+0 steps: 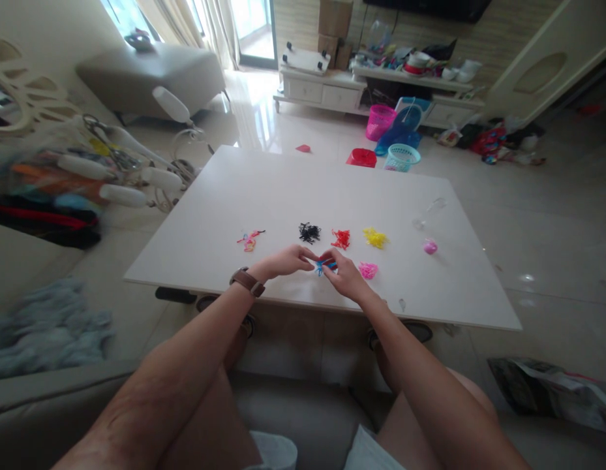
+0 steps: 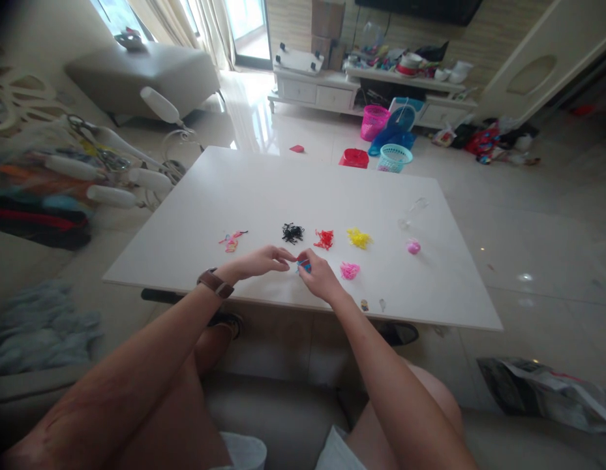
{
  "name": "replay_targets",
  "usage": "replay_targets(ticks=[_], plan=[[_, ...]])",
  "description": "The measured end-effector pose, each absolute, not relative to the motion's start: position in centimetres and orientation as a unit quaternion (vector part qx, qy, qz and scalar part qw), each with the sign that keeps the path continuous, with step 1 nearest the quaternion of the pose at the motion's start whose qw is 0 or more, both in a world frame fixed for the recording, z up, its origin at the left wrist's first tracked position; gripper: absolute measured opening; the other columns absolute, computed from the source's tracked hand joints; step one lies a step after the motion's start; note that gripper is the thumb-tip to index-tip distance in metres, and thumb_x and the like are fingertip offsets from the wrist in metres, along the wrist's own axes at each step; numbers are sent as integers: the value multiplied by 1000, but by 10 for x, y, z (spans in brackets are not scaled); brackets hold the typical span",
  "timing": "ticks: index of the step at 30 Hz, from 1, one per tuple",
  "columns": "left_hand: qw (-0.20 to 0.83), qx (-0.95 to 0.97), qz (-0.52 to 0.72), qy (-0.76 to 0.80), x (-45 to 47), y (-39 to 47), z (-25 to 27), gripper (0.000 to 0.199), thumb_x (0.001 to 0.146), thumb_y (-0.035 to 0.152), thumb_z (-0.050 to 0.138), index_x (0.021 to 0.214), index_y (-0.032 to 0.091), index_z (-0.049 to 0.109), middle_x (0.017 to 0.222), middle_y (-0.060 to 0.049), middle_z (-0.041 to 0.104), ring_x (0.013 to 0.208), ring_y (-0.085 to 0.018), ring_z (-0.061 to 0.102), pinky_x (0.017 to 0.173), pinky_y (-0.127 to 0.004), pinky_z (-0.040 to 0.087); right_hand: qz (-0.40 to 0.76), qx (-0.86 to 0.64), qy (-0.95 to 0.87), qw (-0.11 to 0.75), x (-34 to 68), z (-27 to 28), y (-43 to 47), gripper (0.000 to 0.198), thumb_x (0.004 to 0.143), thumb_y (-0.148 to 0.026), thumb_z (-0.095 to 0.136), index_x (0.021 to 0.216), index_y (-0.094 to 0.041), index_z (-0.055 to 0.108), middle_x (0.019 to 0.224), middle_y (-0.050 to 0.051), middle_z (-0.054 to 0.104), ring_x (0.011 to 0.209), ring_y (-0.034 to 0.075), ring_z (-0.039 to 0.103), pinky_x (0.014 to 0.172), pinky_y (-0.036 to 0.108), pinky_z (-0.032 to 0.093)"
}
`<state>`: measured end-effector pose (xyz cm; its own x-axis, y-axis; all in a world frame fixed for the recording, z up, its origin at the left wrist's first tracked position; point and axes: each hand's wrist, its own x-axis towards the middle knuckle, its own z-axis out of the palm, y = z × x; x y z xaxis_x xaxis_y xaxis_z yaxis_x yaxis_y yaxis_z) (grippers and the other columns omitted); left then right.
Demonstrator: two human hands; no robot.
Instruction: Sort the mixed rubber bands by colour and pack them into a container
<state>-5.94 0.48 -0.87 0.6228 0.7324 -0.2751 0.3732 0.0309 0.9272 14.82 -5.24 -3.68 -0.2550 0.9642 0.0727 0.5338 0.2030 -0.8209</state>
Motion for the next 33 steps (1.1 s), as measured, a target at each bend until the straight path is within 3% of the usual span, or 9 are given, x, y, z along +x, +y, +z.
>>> replay_targets(ticks=[3, 8, 19, 26, 30, 33], plan=[[606, 657, 173, 415, -49, 5, -12, 35, 73, 26, 70, 104, 14, 81, 94, -8, 79, 89, -22, 67, 82, -32, 49, 372, -541, -665, 356, 147, -38, -51, 17, 88, -25, 59, 104, -23, 57, 96, 3, 71, 81, 17, 70, 73, 31, 55], [609, 628, 214, 435, -38, 3, -16, 27, 73, 26, 72, 94, 14, 82, 83, -8, 78, 79, -20, 68, 78, -31, 50, 382, -545, -630, 401, 148, -37, -48, 13, 85, -26, 61, 98, -23, 64, 88, 3, 73, 80, 18, 71, 77, 33, 57], [589, 594, 278, 473, -29, -8, -18, 20, 70, 30, 79, 81, 14, 79, 81, -10, 78, 81, -23, 71, 79, -34, 53, 464, -525, -556, 448, 148, -36, -48, 18, 82, -36, 70, 89, -20, 74, 82, 5, 76, 77, 21, 74, 75, 35, 60], [607, 569, 325, 450, -25, -6, -23, 25, 65, 29, 83, 71, 17, 62, 68, -2, 68, 69, -16, 65, 67, -28, 49, 501, -530, -507, 459, 148, -37, -46, 27, 73, -44, 78, 84, -19, 77, 77, 6, 77, 75, 23, 74, 74, 36, 62], [633, 556, 322, 431, -24, -6, -25, 31, 66, 26, 83, 77, 18, 55, 68, -1, 68, 68, -15, 66, 67, -28, 48, 493, -531, -506, 467, 148, -37, -46, 32, 73, -44, 79, 95, -20, 77, 81, 5, 78, 75, 22, 74, 73, 36, 61], [634, 563, 310, 430, -23, -8, -25, 32, 67, 21, 82, 82, 18, 54, 68, -2, 70, 66, -15, 65, 66, -27, 47, 468, -540, -540, 446, 149, -34, -46, 27, 74, -42, 78, 90, -20, 78, 80, 5, 77, 70, 20, 71, 68, 34, 58]])
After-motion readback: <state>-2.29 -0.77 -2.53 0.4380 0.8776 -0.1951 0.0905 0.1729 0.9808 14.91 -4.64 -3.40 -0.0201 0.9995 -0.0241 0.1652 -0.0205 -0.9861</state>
